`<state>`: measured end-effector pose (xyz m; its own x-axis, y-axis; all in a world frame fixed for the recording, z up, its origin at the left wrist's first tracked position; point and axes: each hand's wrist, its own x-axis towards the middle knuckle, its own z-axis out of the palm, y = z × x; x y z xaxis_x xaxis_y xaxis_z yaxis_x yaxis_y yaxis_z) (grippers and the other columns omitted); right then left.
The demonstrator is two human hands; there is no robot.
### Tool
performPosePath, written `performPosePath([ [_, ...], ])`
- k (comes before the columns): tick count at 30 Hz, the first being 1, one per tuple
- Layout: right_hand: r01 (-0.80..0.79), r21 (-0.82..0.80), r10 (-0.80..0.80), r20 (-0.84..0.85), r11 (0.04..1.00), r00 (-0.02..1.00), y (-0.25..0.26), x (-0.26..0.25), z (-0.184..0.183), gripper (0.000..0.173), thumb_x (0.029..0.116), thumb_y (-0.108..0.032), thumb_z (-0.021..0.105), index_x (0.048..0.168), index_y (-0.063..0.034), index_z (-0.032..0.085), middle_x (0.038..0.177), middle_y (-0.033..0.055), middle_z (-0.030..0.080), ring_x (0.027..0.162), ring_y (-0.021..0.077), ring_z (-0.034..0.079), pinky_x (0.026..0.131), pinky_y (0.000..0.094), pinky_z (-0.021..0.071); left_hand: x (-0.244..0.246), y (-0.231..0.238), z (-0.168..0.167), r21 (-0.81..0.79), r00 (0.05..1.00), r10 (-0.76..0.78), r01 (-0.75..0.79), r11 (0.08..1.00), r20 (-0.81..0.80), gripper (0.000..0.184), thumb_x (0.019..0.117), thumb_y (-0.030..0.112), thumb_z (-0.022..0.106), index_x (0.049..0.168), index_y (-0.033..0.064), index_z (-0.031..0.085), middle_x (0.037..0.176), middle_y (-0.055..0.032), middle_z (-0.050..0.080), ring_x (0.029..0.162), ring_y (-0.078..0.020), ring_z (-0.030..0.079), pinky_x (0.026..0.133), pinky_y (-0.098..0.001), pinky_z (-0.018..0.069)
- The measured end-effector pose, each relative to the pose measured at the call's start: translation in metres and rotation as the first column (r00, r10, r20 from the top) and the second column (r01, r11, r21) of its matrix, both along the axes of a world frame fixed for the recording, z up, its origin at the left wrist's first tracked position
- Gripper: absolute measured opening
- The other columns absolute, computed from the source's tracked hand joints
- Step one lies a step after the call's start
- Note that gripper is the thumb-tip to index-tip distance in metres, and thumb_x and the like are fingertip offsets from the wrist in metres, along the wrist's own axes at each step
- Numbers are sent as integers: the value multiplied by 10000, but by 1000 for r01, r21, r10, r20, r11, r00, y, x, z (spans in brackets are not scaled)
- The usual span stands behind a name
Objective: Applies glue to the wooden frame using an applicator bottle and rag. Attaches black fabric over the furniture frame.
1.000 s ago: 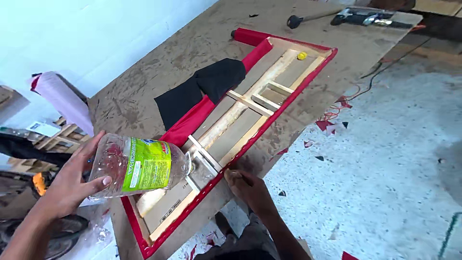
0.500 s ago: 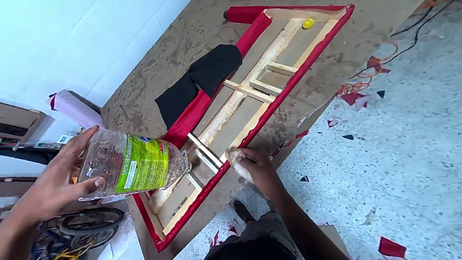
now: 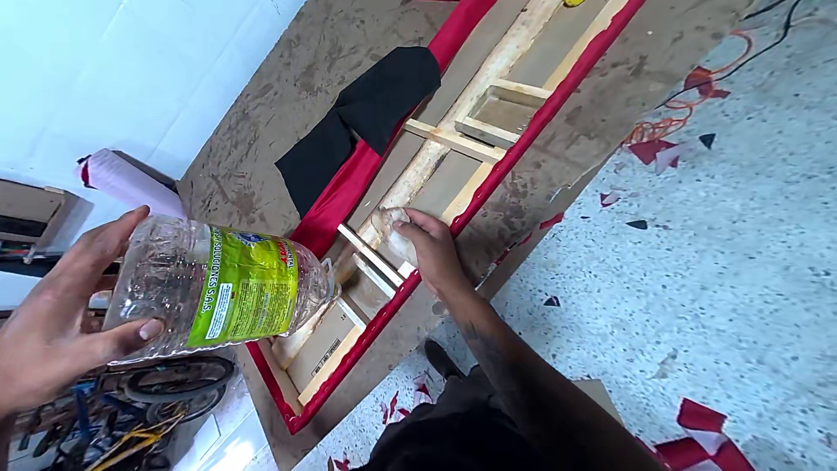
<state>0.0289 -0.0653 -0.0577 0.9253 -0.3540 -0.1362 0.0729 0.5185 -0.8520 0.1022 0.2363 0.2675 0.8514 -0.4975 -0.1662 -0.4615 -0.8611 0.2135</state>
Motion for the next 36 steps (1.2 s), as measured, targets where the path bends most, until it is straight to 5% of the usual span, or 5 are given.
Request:
performPosePath([
  [14,124,36,-123,-42,992,992,-10,49,-58,284,996,-154,639,1227,-2,704,1126,114,733,1051,176,697,937,388,587,2,-14,-90,-88,999,27,-29,996,-22,1170,662,836,700,1623,311,288,1584,-67,421,1387,-251,497,1053,-505,519],
  [20,74,-34,-75,-49,997,996,-10,56,-63,295,997,-166,645,1241,-10,699,1124,110,736,1042,179,706,936,394,597,-10,-39,-21,32,1000,28,-27,999,-15,1284,667,680,738,1597,-37,219,1607,-283,284,1463,-289,371,1135,-412,421],
  [25,56,-73,-59,-46,996,997,-6,58,-63,309,989,-172,653,1252,-17,699,1149,104,734,1068,164,699,958,388,588,-9,-28,-106,11,999,-7,6,1000,46,1214,602,769,764,1622,298,303,1613,-109,348,1386,-305,474,993,-546,537],
  [30,43,-101,-45,-15,994,999,-9,57,-61,302,993,-158,647,1253,-13,696,1161,101,732,1077,159,697,959,377,588,-11,-44,-46,48,1000,-17,18,999,-9,1285,636,652,801,1608,11,256,1611,-312,256,1460,-393,352,1119,-510,431],
  [36,30,-151,-36,-33,988,999,-9,56,-60,310,995,-180,648,1263,-33,698,1167,85,734,1079,141,696,961,365,587,-2,-11,-95,-61,996,83,-83,995,-15,1242,621,828,736,1622,227,311,1620,-125,344,1414,-278,450,1059,-489,505],
])
